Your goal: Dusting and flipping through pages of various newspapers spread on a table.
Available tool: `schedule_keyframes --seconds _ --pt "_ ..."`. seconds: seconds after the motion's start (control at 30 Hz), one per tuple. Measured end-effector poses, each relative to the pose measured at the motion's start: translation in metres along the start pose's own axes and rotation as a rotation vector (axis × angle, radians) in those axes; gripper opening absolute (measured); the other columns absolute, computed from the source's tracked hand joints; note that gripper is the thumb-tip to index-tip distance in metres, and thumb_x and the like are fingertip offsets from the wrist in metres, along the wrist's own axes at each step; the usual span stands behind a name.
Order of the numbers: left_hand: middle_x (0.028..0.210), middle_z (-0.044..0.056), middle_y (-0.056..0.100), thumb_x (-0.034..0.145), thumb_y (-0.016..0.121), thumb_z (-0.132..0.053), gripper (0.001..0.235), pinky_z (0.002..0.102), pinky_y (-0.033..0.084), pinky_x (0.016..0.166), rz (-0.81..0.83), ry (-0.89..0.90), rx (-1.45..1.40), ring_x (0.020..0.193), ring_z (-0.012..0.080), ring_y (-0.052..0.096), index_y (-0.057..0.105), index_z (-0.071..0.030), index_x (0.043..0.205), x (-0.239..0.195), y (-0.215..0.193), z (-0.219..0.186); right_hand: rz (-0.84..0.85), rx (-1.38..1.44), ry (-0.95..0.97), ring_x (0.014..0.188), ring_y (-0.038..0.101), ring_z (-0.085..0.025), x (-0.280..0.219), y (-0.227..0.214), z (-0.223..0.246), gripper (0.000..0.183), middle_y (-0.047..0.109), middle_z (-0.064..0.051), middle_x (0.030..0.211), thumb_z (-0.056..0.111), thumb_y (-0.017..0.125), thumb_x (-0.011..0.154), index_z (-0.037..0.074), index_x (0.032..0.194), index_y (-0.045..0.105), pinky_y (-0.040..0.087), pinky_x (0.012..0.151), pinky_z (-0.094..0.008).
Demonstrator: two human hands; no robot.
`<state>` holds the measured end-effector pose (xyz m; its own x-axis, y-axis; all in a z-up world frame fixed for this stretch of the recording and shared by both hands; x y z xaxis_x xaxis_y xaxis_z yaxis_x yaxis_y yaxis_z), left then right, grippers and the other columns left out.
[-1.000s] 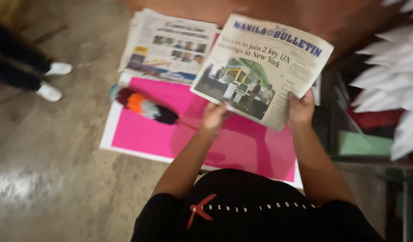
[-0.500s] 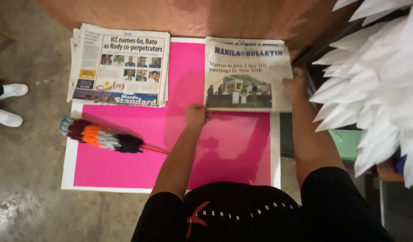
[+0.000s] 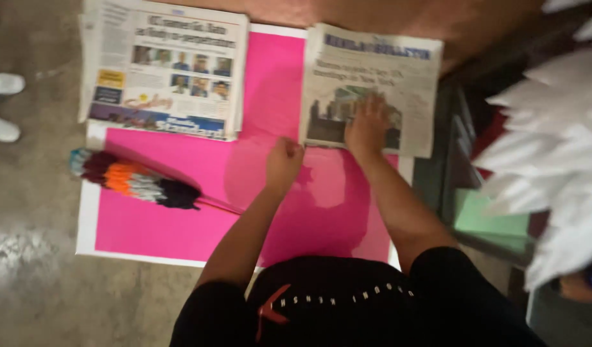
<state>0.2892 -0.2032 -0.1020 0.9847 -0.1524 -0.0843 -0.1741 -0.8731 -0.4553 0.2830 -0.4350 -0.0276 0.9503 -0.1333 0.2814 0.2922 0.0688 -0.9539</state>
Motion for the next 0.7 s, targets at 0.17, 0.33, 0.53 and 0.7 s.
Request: schedule_keyframes --seconds 0.17,0.33,0.53,0.7 --pt "0.077 0.015 0.069 0.093 0.070 -0.021 0.017 0.041 0.056 0.064 -0.018 0.031 0.009 0.067 0.0300 0.069 0.068 -0.005 0.098 -0.070 -0.091 0.001 0.029 0.500 -0.311 0.131 0.056 -0.040 0.031 0.017 0.151 0.047 0.060 -0.020 0.139 0.008 0.066 0.082 0.003 0.129 0.065 0.047 0.111 -0.050" --pt "0.086 0.012 0.072 0.096 0.070 -0.025 0.016 0.044 0.057 0.070 -0.328 -0.142 0.198 0.079 0.0313 0.072 0.068 -0.009 0.099 -0.137 -0.180 0.079 0.156 0.482 -0.658 0.128 0.058 -0.036 0.044 0.043 0.280 0.042 0.063 -0.017 0.133 0.021 0.074 0.089 0.005 0.127 0.067 0.047 0.108 -0.046" --pt "0.108 0.025 0.059 0.079 0.083 -0.040 0.060 0.052 0.052 0.083 -0.633 -0.140 0.401 0.099 0.0431 0.059 0.056 0.003 0.110 -0.168 -0.248 0.063 0.153 0.199 -0.659 0.113 0.061 -0.037 0.049 0.075 0.340 0.051 0.065 -0.022 0.117 0.036 0.078 0.077 -0.004 0.108 0.069 0.050 0.096 -0.046" --pt "0.095 0.021 0.069 0.074 0.082 -0.058 0.072 0.052 0.056 0.076 -0.414 -0.453 0.363 0.089 0.0409 0.068 0.059 0.000 0.108 -0.151 -0.241 0.116 0.224 0.041 -0.643 0.096 0.068 -0.034 0.055 0.092 0.333 0.027 0.071 -0.017 0.102 0.027 0.068 0.092 0.001 0.097 0.073 0.057 0.079 -0.047"
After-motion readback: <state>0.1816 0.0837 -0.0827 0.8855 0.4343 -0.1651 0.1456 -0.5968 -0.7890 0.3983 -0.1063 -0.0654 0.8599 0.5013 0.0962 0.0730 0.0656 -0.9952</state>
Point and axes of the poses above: each hand's wrist, its own x-axis towards the middle knuckle, its own y-axis out of the palm, z = x × y, the point moved 10 cm from there along x, towards the middle knuckle
